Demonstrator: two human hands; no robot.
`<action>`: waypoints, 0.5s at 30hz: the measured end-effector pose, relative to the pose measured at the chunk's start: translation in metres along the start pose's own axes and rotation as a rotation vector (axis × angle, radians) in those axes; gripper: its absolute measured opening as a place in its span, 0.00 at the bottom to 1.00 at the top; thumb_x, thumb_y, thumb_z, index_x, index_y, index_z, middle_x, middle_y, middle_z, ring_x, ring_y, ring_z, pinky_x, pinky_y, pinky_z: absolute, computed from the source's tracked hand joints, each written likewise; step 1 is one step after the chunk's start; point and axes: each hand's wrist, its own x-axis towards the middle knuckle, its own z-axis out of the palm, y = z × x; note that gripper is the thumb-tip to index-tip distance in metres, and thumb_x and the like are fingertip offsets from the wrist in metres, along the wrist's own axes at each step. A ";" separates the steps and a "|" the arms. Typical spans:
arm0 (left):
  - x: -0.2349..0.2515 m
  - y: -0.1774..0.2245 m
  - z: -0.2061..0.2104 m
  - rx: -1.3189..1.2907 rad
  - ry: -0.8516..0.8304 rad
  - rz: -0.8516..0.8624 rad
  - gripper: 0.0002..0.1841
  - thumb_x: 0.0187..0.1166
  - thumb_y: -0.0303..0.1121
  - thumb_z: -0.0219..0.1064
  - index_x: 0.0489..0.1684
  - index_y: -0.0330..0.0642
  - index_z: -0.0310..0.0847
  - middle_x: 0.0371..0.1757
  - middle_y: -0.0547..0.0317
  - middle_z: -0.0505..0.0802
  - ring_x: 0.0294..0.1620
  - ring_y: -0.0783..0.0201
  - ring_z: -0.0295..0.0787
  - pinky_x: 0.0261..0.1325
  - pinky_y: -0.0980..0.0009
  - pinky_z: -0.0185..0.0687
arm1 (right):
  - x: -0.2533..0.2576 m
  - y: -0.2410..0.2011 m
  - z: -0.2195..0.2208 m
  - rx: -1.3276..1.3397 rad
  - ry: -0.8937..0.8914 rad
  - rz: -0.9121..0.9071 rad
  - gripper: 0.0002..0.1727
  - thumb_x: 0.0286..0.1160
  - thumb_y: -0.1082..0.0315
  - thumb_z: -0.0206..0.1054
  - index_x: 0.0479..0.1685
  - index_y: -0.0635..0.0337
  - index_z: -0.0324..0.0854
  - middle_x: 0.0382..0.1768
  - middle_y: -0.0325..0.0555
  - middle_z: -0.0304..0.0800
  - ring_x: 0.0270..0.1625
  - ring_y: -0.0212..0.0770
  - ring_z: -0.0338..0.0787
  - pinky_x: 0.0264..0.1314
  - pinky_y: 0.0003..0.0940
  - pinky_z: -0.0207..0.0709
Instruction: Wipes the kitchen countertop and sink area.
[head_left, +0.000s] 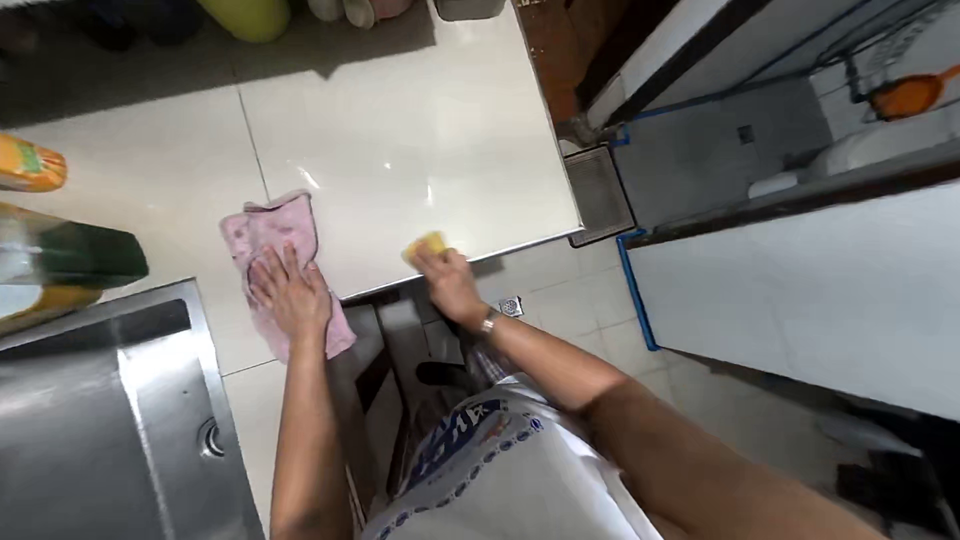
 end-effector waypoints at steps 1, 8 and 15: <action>-0.001 0.002 -0.001 -0.002 -0.003 -0.002 0.36 0.92 0.57 0.33 0.96 0.51 0.53 0.98 0.46 0.50 0.98 0.40 0.35 0.92 0.33 0.27 | 0.010 -0.014 0.013 0.025 0.004 -0.094 0.27 0.70 0.78 0.69 0.71 0.53 0.87 0.76 0.44 0.86 0.65 0.57 0.88 0.60 0.55 0.81; -0.004 0.006 -0.008 -0.026 0.043 -0.054 0.36 0.91 0.59 0.35 0.95 0.52 0.55 0.97 0.44 0.51 0.97 0.37 0.37 0.91 0.31 0.28 | -0.029 0.063 -0.045 -0.059 0.014 0.057 0.31 0.70 0.79 0.70 0.77 0.53 0.83 0.80 0.44 0.81 0.71 0.59 0.86 0.65 0.60 0.80; -0.040 0.221 0.051 -0.081 -0.238 0.460 0.29 0.91 0.51 0.51 0.87 0.47 0.71 0.89 0.44 0.72 0.92 0.39 0.60 0.91 0.36 0.48 | 0.092 0.210 -0.133 -0.147 0.026 0.243 0.22 0.81 0.76 0.60 0.70 0.55 0.88 0.78 0.49 0.83 0.68 0.66 0.85 0.66 0.66 0.76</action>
